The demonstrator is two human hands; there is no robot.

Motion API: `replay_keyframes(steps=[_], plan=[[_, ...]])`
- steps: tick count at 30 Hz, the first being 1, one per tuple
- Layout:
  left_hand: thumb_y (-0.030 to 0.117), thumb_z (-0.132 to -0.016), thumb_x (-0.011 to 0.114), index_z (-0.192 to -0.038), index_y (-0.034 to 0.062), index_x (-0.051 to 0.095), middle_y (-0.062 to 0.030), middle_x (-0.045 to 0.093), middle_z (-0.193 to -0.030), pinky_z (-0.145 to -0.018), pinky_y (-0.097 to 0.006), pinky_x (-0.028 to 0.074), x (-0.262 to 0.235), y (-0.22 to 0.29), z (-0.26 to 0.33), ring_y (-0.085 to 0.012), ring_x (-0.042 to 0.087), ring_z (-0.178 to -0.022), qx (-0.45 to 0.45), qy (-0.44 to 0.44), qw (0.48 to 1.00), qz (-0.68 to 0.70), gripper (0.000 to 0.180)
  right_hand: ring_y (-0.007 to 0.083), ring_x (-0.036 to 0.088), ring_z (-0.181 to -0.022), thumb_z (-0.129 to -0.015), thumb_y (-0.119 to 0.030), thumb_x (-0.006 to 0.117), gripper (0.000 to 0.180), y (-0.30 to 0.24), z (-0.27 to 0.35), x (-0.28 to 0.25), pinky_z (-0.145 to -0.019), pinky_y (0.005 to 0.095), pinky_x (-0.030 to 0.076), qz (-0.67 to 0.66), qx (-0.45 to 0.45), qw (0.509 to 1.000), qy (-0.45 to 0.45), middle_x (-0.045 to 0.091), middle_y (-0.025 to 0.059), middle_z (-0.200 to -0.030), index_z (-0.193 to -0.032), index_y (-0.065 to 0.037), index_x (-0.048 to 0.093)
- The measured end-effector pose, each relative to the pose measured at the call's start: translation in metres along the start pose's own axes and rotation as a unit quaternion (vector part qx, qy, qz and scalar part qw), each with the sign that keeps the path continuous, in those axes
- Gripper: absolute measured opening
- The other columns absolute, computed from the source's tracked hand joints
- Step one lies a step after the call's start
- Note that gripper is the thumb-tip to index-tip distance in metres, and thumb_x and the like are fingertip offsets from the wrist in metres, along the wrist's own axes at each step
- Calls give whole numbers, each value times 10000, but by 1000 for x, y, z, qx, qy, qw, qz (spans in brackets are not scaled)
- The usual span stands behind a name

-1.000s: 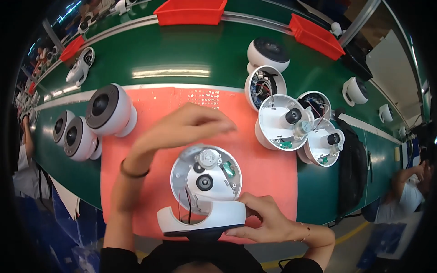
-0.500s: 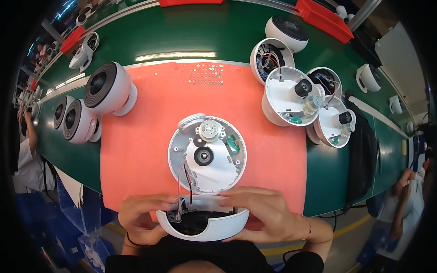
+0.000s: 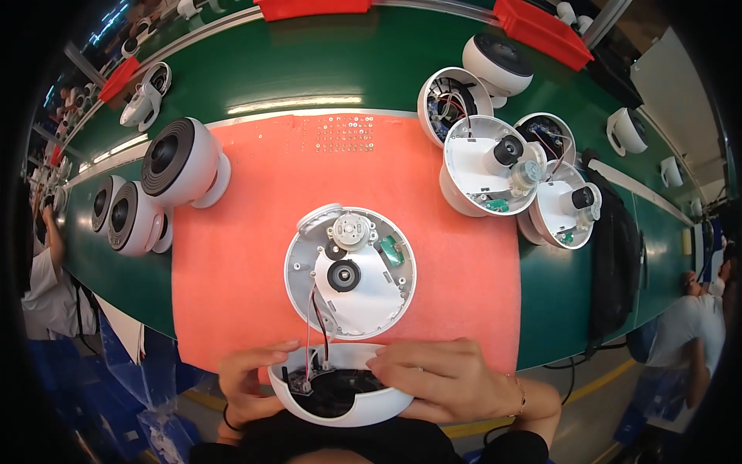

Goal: Assembling the internal components and outer shell of dome security cameras on an assembly line.

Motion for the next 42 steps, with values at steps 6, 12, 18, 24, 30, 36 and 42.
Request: replay_keyframes(steps=[6, 12, 18, 24, 30, 36, 42], plan=[[90, -679, 751, -841, -5, 433, -293, 599, -937, -647, -346, 537, 12, -31, -5, -314, 644, -804, 40, -18, 999, 24, 370, 243, 636, -801, -699, -157, 694, 409, 13, -4, 4, -616, 304, 539, -29, -18, 998, 43, 611, 126, -937, -1052, 1, 561], [117, -671, 754, -790, 33, 482, -208, 632, -942, -623, -308, 540, 13, -35, -17, -328, 634, -876, 91, -51, 995, 5, 308, 229, 637, -693, -697, -48, 659, 390, 43, 2, 10, -573, 299, 544, -28, 134, 990, -29, 609, 172, -918, -1066, 2, 545], [179, -682, 735, -643, 62, 470, -187, 650, -888, -546, -286, 522, 15, -39, -29, -283, 659, -789, 63, -32, 997, 16, 292, 224, 635, -644, -694, -11, 630, 288, 36, -4, -3, -473, 292, 540, 72, -25, 996, 41, 617, 172, -894, -963, 29, 535], [213, -612, 762, -651, 55, 587, -153, 660, -806, -565, -271, 509, 11, -23, -51, -243, 667, -716, -120, -144, 981, -58, 239, 270, 649, -718, -695, -58, 669, 397, 37, -13, -21, -584, 300, 546, 11, 15, 1000, 8, 623, 173, -899, -1060, 15, 529], [433, -751, 619, -1059, -39, 581, -216, 587, -1003, -753, -354, 486, -19, -12, -86, -322, 609, -900, 62, -79, 974, -203, 565, 307, 616, -905, -643, -139, 777, 792, 53, -40, -53, -775, 356, 519, -109, 221, 968, -51, 519, 182, -1139, -1265, -33, 297], [473, -858, 443, -1097, -6, 578, -326, 275, -1329, -997, -473, 276, 0, -32, -83, -462, 283, -1238, 95, -163, 953, -238, 552, 292, 617, -888, -633, -112, 779, 798, 63, -59, -66, -746, 345, 522, -161, 264, 945, -105, 550, 159, -1077, -1268, -81, 297], [444, -828, 516, -1032, -45, 582, -348, 331, -1282, -932, -449, 369, -19, -45, -94, -450, 390, -1173, 54, -109, 983, -134, 534, 230, 606, -885, -583, -74, 804, 842, 77, -79, -64, -717, 302, 508, -178, 321, 920, -135, 538, 137, -1061, -1262, -61, 305]])
Point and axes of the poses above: each hand's wrist, its own z-axis away from the middle knuckle, its own x-axis out of the palm, y = z × x, the point moved 5 cm from there along -z, towards the middle knuckle
